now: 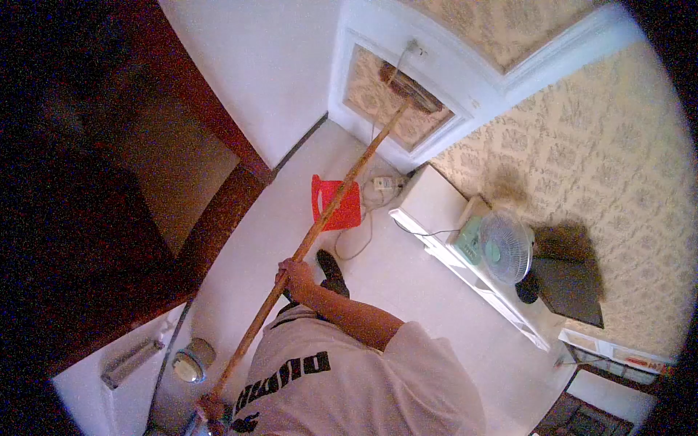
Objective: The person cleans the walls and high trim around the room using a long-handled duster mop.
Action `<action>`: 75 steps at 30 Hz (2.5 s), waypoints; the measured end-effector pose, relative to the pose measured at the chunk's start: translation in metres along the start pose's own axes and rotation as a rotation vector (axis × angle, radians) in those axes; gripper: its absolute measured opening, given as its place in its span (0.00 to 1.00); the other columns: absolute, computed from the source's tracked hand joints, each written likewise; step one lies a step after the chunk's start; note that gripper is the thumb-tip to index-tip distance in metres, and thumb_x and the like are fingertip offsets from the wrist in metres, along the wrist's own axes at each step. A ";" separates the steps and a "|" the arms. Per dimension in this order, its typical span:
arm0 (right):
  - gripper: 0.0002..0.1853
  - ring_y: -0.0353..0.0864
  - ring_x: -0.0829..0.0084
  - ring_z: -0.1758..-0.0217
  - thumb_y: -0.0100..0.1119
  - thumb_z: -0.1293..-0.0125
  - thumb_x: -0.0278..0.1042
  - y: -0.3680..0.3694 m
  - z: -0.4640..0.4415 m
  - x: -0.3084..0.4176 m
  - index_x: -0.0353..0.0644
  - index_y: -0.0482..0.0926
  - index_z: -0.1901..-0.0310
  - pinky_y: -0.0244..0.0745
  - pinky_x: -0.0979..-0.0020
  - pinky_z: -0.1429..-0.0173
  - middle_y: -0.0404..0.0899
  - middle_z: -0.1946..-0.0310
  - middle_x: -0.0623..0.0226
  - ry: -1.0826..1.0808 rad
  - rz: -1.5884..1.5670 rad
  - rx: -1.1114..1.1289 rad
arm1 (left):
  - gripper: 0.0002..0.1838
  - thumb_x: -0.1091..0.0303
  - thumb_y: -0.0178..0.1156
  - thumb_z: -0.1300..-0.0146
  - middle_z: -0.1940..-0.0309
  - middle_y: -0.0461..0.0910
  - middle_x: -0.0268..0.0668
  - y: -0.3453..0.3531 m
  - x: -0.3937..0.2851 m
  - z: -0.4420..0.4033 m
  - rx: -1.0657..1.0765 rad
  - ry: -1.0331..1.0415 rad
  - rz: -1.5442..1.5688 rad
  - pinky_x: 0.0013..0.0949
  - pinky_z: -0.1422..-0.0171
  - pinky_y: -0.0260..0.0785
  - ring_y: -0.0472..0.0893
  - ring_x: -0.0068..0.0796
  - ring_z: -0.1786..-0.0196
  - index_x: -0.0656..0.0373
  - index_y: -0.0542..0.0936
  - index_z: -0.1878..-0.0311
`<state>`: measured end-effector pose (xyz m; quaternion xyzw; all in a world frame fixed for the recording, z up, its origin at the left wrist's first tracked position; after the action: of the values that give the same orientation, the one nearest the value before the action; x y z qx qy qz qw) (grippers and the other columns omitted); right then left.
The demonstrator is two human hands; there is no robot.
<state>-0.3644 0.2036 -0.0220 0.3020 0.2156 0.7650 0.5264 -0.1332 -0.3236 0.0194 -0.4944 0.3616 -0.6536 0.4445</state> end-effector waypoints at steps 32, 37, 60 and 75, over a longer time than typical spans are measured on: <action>0.10 0.76 0.64 0.64 0.52 0.43 0.30 0.007 -0.046 0.114 0.37 0.68 0.60 0.74 0.67 0.62 0.74 0.67 0.57 -0.417 0.340 -0.081 | 0.07 0.64 0.58 0.51 0.82 0.72 0.35 -0.384 -0.132 -0.152 -0.181 0.057 -0.163 0.36 0.68 0.68 0.76 0.35 0.76 0.54 0.72 0.77; 0.22 0.71 0.57 0.50 0.56 0.49 0.29 0.105 0.096 0.126 0.38 0.67 0.50 0.64 0.60 0.43 0.71 0.55 0.54 -1.553 1.530 -0.237 | 0.07 0.66 0.54 0.47 0.80 0.66 0.34 -0.491 -0.157 -0.162 -0.571 0.289 -0.255 0.36 0.68 0.66 0.72 0.33 0.75 0.53 0.69 0.78; 0.06 0.71 0.79 0.71 0.61 0.49 0.26 0.144 0.309 0.408 0.36 0.76 0.70 0.69 0.74 0.61 0.74 0.76 0.67 -2.010 0.751 -0.259 | 0.20 0.51 0.60 0.48 0.66 0.76 0.48 -0.499 -0.519 -0.350 0.013 0.959 0.742 0.41 0.62 0.68 0.75 0.42 0.67 0.62 0.79 0.68; 0.14 0.69 0.69 0.77 0.60 0.45 0.43 0.077 0.277 0.186 0.43 0.69 0.70 0.69 0.58 0.60 0.67 0.84 0.68 -1.952 0.576 -0.625 | 0.40 0.27 0.49 0.55 0.81 0.72 0.43 -0.339 -0.694 -0.353 1.317 0.362 1.335 0.32 0.82 0.64 0.73 0.33 0.83 0.52 0.69 0.49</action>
<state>-0.2746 0.3536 0.2721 0.6757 -0.5855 0.3085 0.3247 -0.4700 0.4559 0.0153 0.2722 0.1919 -0.4038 0.8521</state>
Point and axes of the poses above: each hand's wrist, its own z-axis away from the middle knuckle, its own y-axis out of the palm, x = y × z, the point moved 4 cm from there along -z, towards the middle knuckle
